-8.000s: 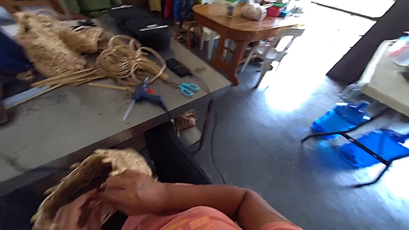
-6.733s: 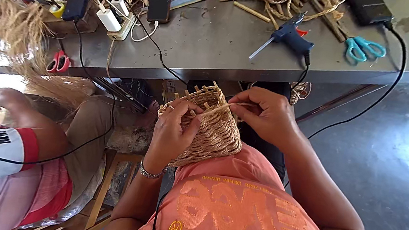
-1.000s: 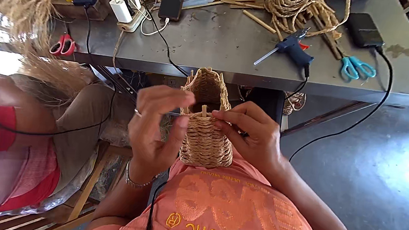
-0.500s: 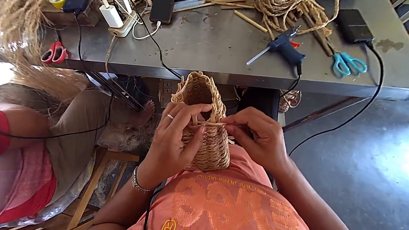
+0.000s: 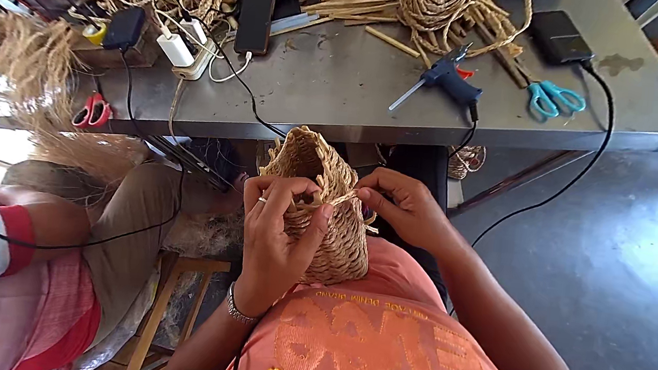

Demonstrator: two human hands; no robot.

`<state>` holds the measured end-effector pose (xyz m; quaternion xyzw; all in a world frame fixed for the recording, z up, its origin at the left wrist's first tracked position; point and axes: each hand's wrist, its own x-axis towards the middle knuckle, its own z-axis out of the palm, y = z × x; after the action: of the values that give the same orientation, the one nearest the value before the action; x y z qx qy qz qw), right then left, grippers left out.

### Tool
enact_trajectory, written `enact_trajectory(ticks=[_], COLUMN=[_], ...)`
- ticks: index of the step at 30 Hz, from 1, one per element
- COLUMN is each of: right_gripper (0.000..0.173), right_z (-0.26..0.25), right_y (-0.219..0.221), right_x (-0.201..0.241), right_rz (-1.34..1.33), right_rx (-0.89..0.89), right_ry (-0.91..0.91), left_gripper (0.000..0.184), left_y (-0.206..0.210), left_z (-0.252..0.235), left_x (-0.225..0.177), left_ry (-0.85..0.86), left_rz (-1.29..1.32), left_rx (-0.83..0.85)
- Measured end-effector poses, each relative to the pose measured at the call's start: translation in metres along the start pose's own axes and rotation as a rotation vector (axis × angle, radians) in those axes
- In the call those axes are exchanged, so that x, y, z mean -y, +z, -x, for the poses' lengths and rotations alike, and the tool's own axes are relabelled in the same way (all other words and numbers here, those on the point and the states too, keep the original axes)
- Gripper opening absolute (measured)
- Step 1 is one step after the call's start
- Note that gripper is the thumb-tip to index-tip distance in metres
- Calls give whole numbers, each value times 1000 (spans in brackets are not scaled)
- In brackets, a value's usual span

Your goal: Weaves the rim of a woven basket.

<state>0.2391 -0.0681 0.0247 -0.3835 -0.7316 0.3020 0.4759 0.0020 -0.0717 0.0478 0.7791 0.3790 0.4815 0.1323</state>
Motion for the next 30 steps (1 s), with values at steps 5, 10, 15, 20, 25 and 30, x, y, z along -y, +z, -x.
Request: enact_trajectory(ticks=[5,10,15,20,25,30], right_gripper=[17,16,15,13,14,14], right_z=[-7,-33,-50,-56,-56,-51], right_y=[1,9,22,34,38,39], right_x=[12,36,36,37,45,53], right_rz=[115,318,420,421,523,618], right_rx=[-109,-171,-170,-152,-103,-77], right_ry=[-77,-229,-325,-396,-395,-415], left_gripper=[22,18,15,12,10,11], left_y=[-2,-27,-23,-19,-12,-7], left_z=[-2,-26,-22,-7,-1,2], left_x=[6,35,52,51,47,46], left_ry=[-20,39,52,-4,6,26], left_rz=[109,362,415,415,406,358], left_rx=[-13,122,227,127,67,16])
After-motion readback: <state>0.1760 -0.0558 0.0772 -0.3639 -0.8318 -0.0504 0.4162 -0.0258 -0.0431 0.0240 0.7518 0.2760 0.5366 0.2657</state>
